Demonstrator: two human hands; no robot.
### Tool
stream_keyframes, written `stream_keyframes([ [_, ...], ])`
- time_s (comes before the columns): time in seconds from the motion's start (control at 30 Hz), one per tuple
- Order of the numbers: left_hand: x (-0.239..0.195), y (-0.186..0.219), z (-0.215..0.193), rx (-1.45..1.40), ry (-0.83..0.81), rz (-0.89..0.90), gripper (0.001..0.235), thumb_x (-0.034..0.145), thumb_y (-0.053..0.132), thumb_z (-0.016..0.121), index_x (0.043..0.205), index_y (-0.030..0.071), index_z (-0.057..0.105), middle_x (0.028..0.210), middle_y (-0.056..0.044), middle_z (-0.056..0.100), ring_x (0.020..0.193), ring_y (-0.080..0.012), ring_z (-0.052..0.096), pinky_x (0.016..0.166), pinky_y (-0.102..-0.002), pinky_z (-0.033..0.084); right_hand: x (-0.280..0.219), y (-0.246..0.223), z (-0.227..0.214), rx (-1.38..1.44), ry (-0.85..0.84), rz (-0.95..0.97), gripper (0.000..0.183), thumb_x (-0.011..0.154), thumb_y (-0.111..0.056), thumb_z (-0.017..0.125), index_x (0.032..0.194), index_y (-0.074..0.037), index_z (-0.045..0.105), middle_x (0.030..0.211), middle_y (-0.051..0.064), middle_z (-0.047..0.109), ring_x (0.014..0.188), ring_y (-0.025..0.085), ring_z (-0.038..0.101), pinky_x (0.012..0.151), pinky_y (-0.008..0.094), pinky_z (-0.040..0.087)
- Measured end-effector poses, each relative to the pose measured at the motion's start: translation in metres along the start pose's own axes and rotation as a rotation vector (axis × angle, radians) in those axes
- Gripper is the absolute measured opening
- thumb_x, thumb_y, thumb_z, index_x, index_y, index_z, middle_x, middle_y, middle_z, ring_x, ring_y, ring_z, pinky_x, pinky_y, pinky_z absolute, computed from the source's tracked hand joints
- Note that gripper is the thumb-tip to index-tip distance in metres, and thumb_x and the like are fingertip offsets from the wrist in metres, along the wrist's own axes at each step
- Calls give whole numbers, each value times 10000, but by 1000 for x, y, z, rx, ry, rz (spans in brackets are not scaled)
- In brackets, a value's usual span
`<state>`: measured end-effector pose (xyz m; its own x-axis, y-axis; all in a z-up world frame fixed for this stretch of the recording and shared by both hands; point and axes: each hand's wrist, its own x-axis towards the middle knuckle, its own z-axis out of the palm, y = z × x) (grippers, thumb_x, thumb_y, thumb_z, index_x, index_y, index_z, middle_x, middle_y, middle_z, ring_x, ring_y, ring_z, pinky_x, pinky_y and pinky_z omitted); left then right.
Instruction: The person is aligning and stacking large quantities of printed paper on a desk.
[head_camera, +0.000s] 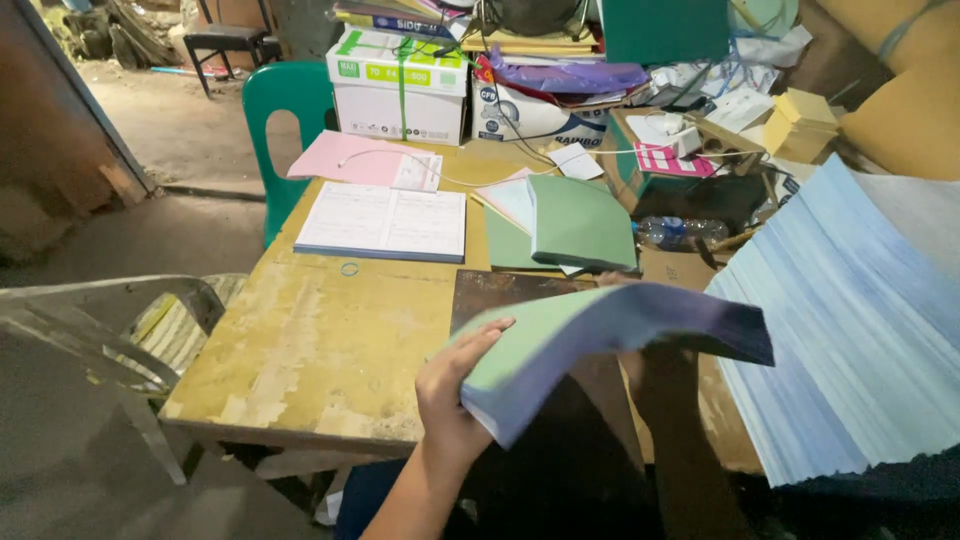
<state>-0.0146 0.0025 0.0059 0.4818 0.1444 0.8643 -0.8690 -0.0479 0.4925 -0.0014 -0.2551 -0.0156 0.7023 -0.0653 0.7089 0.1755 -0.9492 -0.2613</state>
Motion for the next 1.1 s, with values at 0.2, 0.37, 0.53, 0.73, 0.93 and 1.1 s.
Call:
stream_keyframes([
  [0.2,-78,-44,-15,455,-276,407,294,1046,295,526,1095,122,758,1105,-89,784,992,-290,773,827,-391,622,-100,-7,10,1104,-218,915,657,1025,-641,445,1291,-59,598,1205,273,620,1153,376,596,1076,541,416],
  [0.37,-151,-57,-21,547,-572,448,143,1015,168,610,1121,207,698,1074,-13,742,973,-215,740,862,-320,587,-148,-20,-6,1526,-323,1632,617,1069,-530,370,1384,-42,578,1388,224,596,1241,427,560,1130,614,376],
  [0.53,-100,-16,-35,417,-937,137,217,943,126,639,1151,148,693,1104,-55,772,1036,-273,748,817,-382,588,-179,30,13,1425,-389,1555,508,1077,-370,415,1358,7,605,1357,247,627,1177,412,624,1087,628,431],
  [0.73,-92,-19,-42,356,-1155,-142,781,610,628,839,1216,149,723,1247,-50,748,1187,-285,688,884,-423,578,-183,23,12,1451,-430,1478,523,1083,-396,429,1363,11,600,1304,232,655,1139,369,658,1048,583,476],
  [0.93,-99,-29,-42,434,-1215,-178,732,602,601,871,1239,265,740,1283,66,739,1247,-176,659,910,-357,578,-161,-8,-12,1522,-474,1378,615,1082,-522,333,1408,-54,561,1308,166,653,1152,344,663,987,521,526],
  [1.1,-95,-29,-41,441,-1216,-215,595,694,514,883,1212,251,757,1269,59,744,1239,-159,665,923,-332,570,-162,-3,-11,1513,-519,1360,664,1077,-551,298,1422,-42,548,1299,183,655,1154,356,664,966,522,536],
])
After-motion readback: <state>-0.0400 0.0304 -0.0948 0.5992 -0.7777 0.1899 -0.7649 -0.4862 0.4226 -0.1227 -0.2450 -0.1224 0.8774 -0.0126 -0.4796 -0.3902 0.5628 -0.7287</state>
